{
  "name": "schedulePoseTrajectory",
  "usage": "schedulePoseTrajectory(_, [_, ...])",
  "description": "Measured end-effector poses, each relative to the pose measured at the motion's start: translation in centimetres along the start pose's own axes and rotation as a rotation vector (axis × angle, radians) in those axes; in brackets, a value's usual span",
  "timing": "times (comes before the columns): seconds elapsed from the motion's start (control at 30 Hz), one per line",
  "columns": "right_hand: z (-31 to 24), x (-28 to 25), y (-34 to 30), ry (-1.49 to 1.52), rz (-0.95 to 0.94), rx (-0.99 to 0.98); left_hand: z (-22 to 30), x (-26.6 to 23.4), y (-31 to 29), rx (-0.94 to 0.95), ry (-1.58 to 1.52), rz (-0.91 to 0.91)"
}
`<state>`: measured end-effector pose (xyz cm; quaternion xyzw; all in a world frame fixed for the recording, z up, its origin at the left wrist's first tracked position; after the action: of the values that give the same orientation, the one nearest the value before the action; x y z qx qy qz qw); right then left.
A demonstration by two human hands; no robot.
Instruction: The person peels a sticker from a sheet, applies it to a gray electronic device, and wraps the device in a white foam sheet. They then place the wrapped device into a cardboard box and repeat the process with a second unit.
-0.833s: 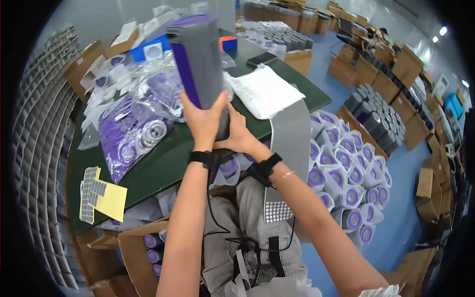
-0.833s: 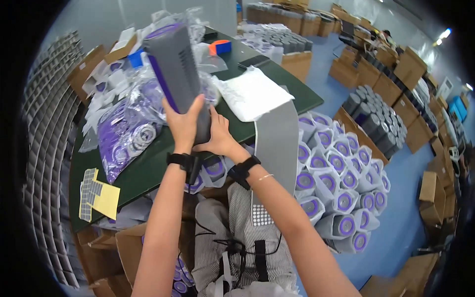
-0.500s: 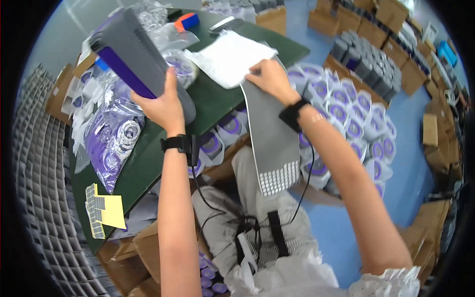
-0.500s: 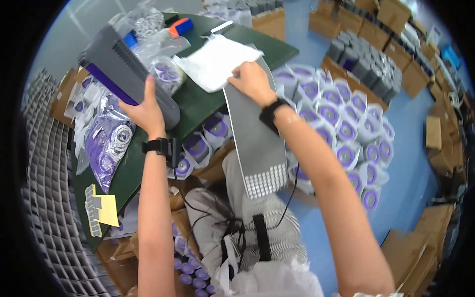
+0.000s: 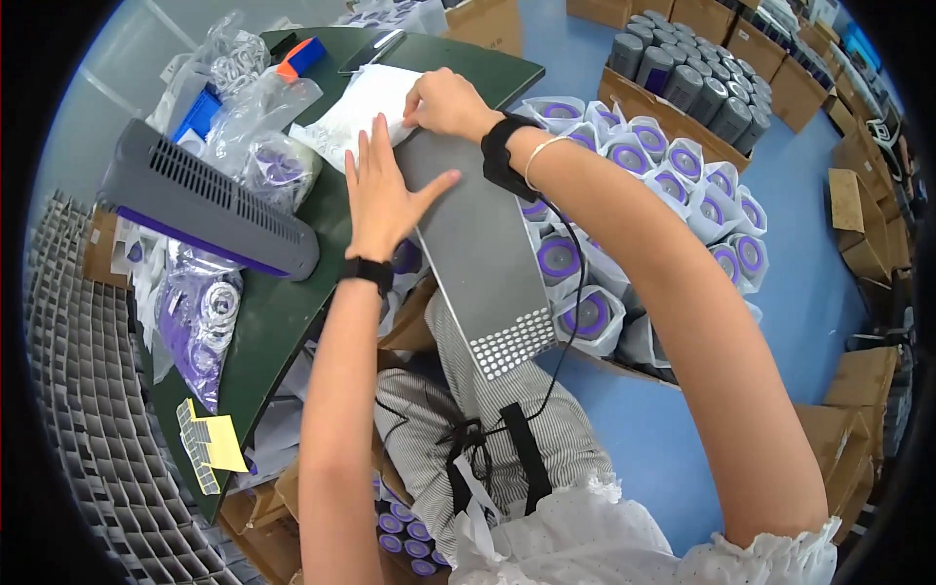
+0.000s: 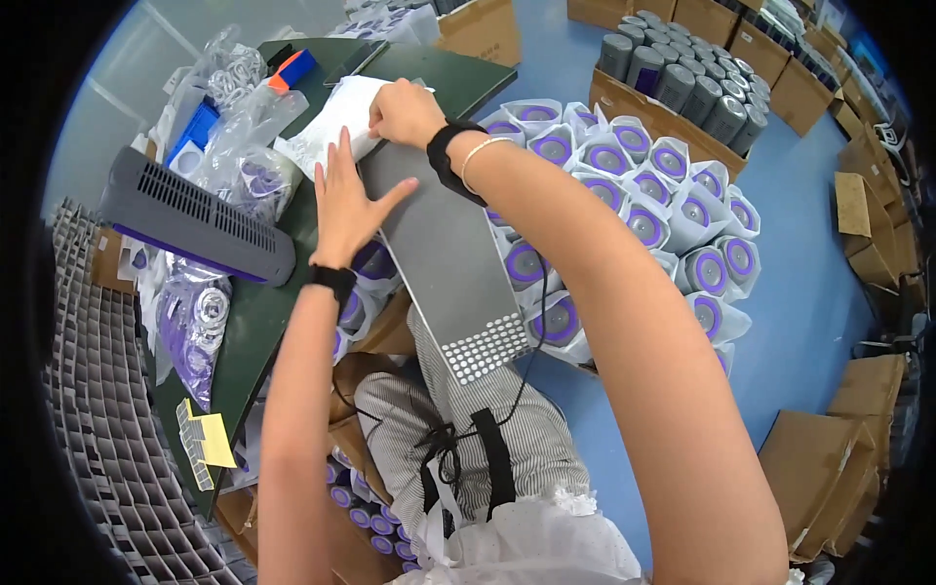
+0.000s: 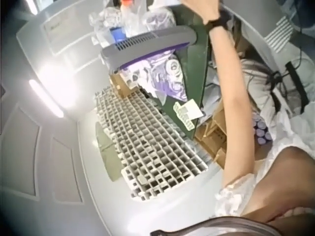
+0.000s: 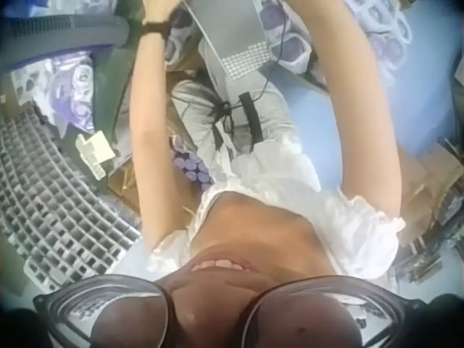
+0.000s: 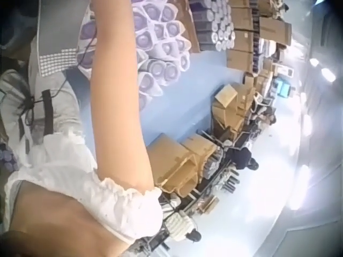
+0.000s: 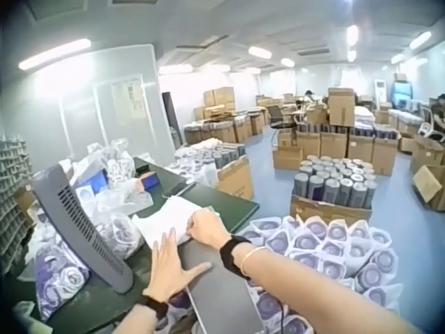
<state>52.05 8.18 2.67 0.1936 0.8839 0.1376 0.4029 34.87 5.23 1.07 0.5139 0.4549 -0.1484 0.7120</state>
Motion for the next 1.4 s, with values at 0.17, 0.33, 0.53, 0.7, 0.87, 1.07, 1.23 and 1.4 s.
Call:
schedulePoseTrajectory(0.17, [-0.6, -3.2, 1.2, 0.133, 0.109, -0.141, -2.0, 1.8, 0.2, -0.287, -0.118, 0.017])
schedulePoseTrajectory(0.33, [-1.9, -11.4, 0.4, 0.867, 0.825, -0.005, -1.3, 1.7, 0.4, -0.321, -0.155, 0.055])
schedulePoseTrajectory(0.53, [-4.1, -14.9, -6.7, 0.765, 0.796, 0.115, 2.1, 0.2, -2.3, -0.125, -0.296, 0.367])
schedulePoseTrajectory(0.7, [-6.2, -15.3, -11.3, 0.577, 0.651, 0.155, 10.7, -4.0, -3.1, -0.485, -1.855, 0.770])
schedulePoseTrajectory(0.87, [-7.8, -15.9, -12.3, 0.527, 0.624, -0.004, 8.7, -9.4, -4.4, -0.485, -1.738, 0.437])
schedulePoseTrajectory(1.07, [-11.9, -15.0, -12.4, 0.607, 0.470, -0.060, 6.2, -13.9, -7.6, -0.535, -1.558, 0.390])
schedulePoseTrajectory(1.23, [-16.7, -14.0, -12.4, 0.598, 0.443, -0.225, 6.7, -16.9, -8.2, -0.705, -1.176, 0.518])
schedulePoseTrajectory(1.4, [-21.0, -15.2, -10.9, 0.348, 0.512, -0.450, 7.0, -20.3, -5.3, -0.487, -1.654, 0.407])
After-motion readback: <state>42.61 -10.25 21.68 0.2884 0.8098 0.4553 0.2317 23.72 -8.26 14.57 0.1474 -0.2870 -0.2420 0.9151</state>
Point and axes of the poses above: each hand's wrist, its own y-axis towards the middle knuckle, its own x-axis out of the palm, z = x × y, the point moved 1 cm from there along y, towards the middle knuckle, and after that the axes turned 10 degrees about x, right-handed, at the moved point
